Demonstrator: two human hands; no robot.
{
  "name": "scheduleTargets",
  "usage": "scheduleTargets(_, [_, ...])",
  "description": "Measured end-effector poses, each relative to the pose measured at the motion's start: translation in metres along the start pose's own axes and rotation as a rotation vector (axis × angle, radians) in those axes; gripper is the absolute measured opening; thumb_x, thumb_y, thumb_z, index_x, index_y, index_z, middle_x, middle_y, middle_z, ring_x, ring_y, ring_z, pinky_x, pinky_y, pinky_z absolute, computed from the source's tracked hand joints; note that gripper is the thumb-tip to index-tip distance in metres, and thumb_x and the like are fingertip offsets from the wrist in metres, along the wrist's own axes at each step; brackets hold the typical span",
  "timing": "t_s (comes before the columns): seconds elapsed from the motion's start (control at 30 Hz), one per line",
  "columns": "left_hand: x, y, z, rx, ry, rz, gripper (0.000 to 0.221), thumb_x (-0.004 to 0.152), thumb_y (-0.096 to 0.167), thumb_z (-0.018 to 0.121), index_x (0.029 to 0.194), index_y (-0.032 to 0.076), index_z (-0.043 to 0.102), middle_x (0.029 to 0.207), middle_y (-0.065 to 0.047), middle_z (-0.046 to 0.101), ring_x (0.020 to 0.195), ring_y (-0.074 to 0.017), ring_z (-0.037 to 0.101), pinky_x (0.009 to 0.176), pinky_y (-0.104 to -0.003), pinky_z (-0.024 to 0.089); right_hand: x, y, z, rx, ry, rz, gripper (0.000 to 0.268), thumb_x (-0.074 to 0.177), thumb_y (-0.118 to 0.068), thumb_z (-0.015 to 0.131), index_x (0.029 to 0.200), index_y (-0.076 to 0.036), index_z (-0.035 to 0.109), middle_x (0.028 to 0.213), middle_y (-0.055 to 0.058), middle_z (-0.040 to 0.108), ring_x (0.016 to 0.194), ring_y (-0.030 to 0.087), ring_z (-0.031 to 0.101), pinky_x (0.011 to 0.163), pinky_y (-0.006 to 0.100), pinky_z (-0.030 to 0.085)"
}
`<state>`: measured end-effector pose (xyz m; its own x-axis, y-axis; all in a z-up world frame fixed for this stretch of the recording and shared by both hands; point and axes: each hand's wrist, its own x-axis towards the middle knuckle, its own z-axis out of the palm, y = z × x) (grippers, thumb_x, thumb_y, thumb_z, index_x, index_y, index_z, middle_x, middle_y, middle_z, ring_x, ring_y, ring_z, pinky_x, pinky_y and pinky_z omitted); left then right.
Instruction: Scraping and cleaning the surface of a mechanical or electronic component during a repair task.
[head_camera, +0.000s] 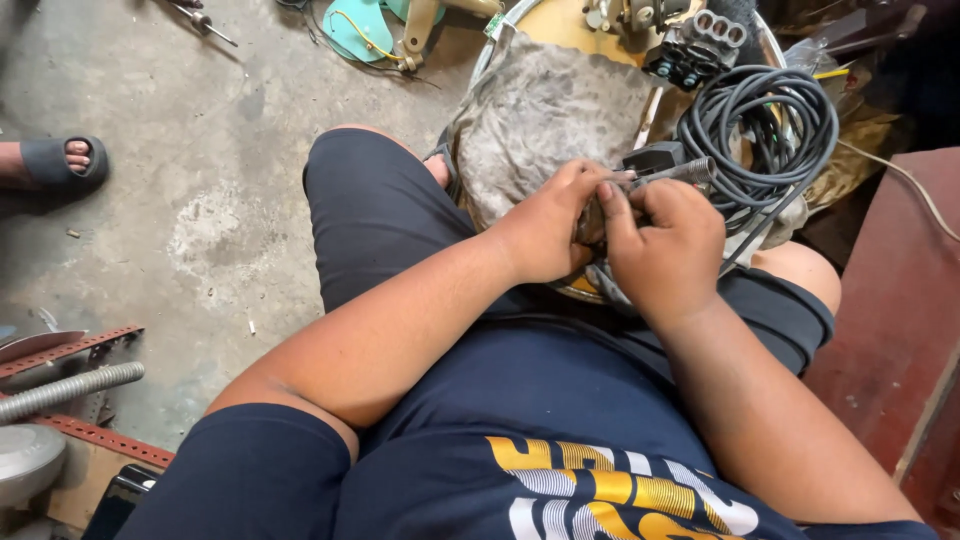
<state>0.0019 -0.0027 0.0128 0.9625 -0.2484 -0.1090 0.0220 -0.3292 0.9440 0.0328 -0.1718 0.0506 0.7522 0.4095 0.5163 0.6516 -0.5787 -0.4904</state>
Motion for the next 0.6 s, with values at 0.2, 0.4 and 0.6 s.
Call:
scheduleTargets(0.2, [-0.001, 0.008, -0.005, 0.017, -0.012, -0.005, 0.073, 0.078, 0.006, 0.071, 0.145, 0.018, 0.046, 0.144, -0.014, 0.043, 0.132, -0.0436, 0.057, 0.11, -0.048, 0.056, 0.004, -0.008, -0.02, 0.094, -0.14, 0.014, 0.014, 0.097, -0.006, 0.081, 0.089, -0.002, 0.072, 0.07, 0.015, 0.057, 0.074, 0.045, 0.063, 0.059, 0.046, 0.049])
scheduleTargets(0.4, [0.0, 0.004, -0.002, 0.003, 0.008, -0.004, 0.075, 0.077, 0.006, 0.075, 0.145, 0.018, 0.046, 0.143, -0.013, 0.045, 0.133, -0.0423, 0.057, 0.112, -0.047, 0.054, 0.0, 0.006, -0.011, 0.09, -0.094, 0.011, 0.015, 0.103, -0.008, 0.079, 0.09, -0.002, 0.073, 0.068, 0.009, 0.053, 0.071, 0.04, 0.063, 0.059, 0.043, 0.05])
scheduleTargets(0.6, [0.0, -0.002, -0.002, -0.023, 0.047, 0.004, 0.079, 0.076, 0.005, 0.075, 0.148, 0.021, 0.048, 0.143, -0.013, 0.048, 0.134, -0.0411, 0.057, 0.113, -0.047, 0.053, 0.008, -0.008, -0.036, 0.169, -0.049, -0.003, 0.01, 0.108, -0.003, 0.07, 0.102, 0.002, 0.076, 0.07, 0.014, 0.058, 0.073, 0.047, 0.061, 0.063, 0.049, 0.049])
